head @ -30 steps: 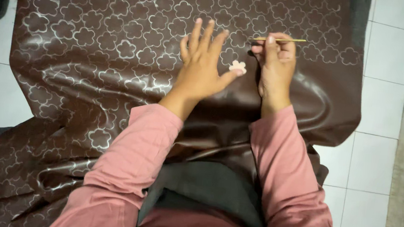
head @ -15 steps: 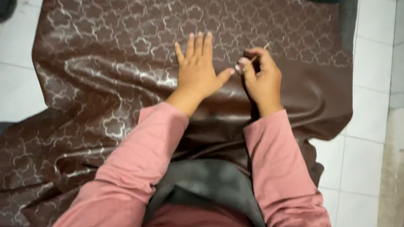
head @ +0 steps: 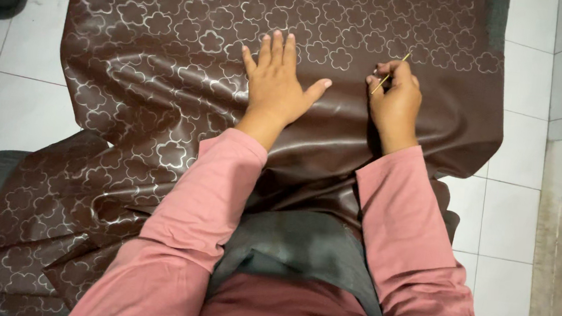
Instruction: The person holds a small flower-shaped pattern piece on a large brown patterned leather sheet and traces around its edge with a thin pointed wooden stylus, repositioning the piece and smoothing the leather between traces. The clip begins and ends mid-task with the traced outline not clearly visible.
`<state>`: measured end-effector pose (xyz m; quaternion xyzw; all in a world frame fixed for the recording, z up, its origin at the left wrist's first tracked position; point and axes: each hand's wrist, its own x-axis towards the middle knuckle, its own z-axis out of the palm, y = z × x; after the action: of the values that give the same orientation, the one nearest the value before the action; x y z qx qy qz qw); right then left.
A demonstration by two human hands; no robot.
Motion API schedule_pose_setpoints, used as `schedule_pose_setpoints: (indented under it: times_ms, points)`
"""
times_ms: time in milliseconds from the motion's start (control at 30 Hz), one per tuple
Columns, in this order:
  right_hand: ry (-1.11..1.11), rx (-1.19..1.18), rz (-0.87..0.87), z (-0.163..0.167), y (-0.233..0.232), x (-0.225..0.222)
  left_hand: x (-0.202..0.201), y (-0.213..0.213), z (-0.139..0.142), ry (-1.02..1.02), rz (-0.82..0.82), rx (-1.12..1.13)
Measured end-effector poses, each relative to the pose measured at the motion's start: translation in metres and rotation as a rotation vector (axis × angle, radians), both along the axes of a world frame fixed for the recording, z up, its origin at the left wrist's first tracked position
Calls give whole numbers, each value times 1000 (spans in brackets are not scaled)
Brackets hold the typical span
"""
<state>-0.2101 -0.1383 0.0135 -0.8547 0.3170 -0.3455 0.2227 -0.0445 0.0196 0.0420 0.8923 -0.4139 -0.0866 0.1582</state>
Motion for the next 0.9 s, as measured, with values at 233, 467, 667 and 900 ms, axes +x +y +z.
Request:
schedule_pose_setpoints:
  times_ms: [233,467,667,900]
  points:
    - [-51,47,-20,-3,2,0,0,4,-1,-4,0,1]
    - [-72,-55,-23,-5,14,-1,0,12,-7,-22,-25,-51]
    - [-70,-77,-22,-7,19,16,3,17,-8,-55,-36,-75]
    - [-42,17,-6,-8,19,23,3,22,-7,-69,-39,-82]
